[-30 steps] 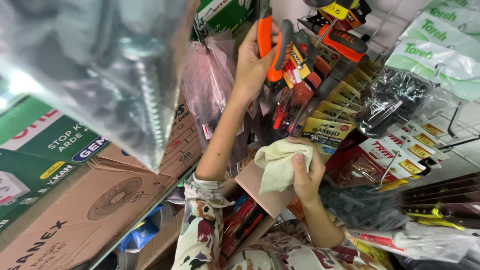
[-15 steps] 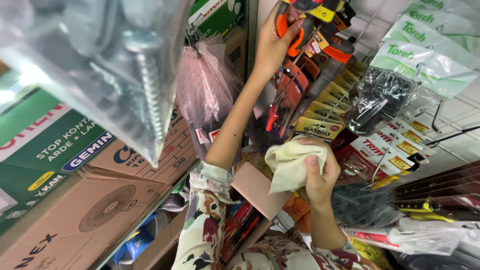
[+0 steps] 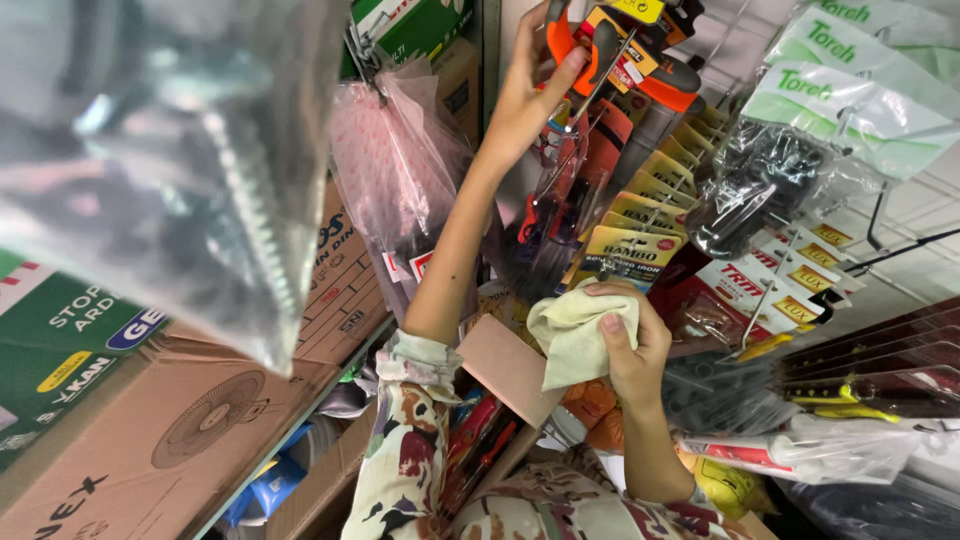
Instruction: The person sorts and cleans various hardware items, including a soldering iron and pliers, by wiping them with a cloth and placing them into cardboard boxes on the floor.
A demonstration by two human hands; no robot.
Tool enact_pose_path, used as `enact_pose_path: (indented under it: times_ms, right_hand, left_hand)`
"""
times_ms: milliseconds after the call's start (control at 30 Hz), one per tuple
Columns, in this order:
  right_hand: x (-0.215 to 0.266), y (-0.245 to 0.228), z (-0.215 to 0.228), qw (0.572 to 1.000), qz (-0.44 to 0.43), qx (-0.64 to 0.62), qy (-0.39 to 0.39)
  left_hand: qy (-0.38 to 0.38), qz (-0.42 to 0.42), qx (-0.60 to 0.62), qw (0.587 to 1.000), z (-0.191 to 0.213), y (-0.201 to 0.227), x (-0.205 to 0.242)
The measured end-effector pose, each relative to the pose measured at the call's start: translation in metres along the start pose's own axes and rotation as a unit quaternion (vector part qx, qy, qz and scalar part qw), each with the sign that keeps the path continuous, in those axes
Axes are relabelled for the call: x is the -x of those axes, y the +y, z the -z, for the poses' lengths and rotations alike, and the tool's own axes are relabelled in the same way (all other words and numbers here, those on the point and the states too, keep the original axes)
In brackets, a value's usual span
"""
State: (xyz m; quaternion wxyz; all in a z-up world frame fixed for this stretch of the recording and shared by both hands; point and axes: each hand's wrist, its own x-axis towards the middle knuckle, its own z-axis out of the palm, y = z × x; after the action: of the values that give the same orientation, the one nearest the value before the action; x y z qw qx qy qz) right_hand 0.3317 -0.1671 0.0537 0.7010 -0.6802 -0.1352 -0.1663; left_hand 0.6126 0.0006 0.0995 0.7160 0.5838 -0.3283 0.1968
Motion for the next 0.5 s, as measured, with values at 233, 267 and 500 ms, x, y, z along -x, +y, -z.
enact_pose_path:
  times_ms: [233,267,500]
  right_hand:
    - [0.031,0.016,0.018,0.999,0.007,0.034,-0.004]
    - [0.037,0.02,0.021,0.999,-0.012,0.035,-0.006]
    - [0.083,0.033,0.037,0.992,-0.112,0.056,-0.02]
  left_hand:
    - [0.125,0.099,-0.008,0.987,0.032,0.078,0.133]
    - [0.147,0.131,-0.049,0.979,0.032,0.089,0.162]
    - [0.225,0.326,0.007,0.918,-0.002,0.096,0.371]
